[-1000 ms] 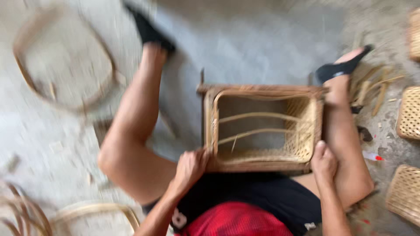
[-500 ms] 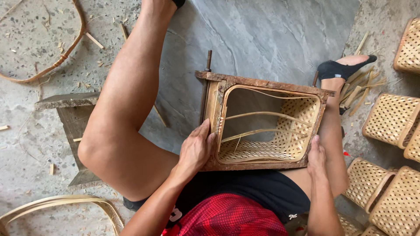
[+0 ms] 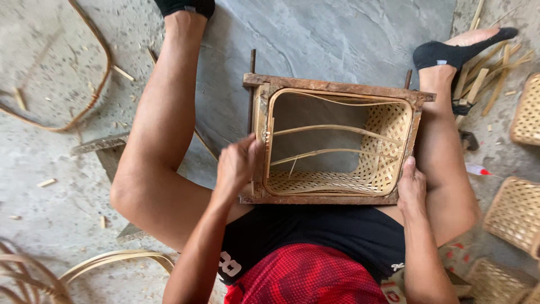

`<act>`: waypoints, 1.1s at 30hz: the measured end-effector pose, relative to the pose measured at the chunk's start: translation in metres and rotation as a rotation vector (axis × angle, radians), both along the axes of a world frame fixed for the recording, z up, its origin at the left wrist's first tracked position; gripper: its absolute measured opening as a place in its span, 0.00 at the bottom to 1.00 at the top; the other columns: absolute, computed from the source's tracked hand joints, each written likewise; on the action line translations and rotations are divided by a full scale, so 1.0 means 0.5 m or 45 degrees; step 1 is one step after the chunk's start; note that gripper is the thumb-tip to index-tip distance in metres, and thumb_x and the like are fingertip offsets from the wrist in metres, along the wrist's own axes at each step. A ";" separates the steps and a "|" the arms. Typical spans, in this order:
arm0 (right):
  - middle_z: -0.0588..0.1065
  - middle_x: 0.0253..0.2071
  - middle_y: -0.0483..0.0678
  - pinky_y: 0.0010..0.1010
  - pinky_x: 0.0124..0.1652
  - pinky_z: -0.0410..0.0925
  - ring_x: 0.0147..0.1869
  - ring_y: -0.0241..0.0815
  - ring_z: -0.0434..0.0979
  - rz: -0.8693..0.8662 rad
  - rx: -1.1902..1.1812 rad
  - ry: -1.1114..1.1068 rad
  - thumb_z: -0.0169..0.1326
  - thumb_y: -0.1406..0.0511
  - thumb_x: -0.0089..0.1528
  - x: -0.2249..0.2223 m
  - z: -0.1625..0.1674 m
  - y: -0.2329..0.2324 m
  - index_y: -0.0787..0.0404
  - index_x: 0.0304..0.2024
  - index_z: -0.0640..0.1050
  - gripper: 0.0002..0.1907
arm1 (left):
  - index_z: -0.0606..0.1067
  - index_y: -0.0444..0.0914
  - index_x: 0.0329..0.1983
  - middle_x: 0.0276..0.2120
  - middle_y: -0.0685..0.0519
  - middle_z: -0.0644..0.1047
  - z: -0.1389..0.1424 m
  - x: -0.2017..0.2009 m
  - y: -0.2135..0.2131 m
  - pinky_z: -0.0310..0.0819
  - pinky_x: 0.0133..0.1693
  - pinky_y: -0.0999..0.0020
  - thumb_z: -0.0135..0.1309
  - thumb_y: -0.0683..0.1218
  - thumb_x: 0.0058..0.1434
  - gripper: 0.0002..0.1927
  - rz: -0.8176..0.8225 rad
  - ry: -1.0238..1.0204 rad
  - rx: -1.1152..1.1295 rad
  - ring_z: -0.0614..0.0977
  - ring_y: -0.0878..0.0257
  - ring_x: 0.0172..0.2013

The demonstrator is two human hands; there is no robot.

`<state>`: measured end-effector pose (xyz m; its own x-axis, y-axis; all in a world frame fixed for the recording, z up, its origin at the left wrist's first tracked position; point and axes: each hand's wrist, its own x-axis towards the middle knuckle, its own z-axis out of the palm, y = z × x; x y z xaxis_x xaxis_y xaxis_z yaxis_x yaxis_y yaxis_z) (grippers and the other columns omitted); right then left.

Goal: The person sits on the floor with a woven bamboo basket frame on their lap, fitting thin bamboo strips across the open side as ribs. They apply glue from a squeeze bottle along the frame edge, press the strips into place, trim ends with pliers, and tap strips tight with a hammer.

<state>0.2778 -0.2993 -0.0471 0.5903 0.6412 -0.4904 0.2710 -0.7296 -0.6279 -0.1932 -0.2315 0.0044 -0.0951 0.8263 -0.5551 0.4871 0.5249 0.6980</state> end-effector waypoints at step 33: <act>0.79 0.52 0.53 0.41 0.56 0.73 0.56 0.51 0.79 1.841 0.528 -0.188 0.69 0.52 0.50 -0.079 0.112 0.004 0.60 0.56 0.77 0.36 | 0.69 0.32 0.62 0.51 0.43 0.79 0.012 0.230 -0.101 0.78 0.48 0.58 0.62 0.55 0.61 0.32 -1.246 0.162 0.936 0.82 0.51 0.44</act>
<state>0.2380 -0.2971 0.0090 -0.6251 0.7698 -0.1290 0.6565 0.4292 -0.6203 -0.0780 -0.2820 0.0104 0.7207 0.6920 0.0408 0.5403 -0.5976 0.5924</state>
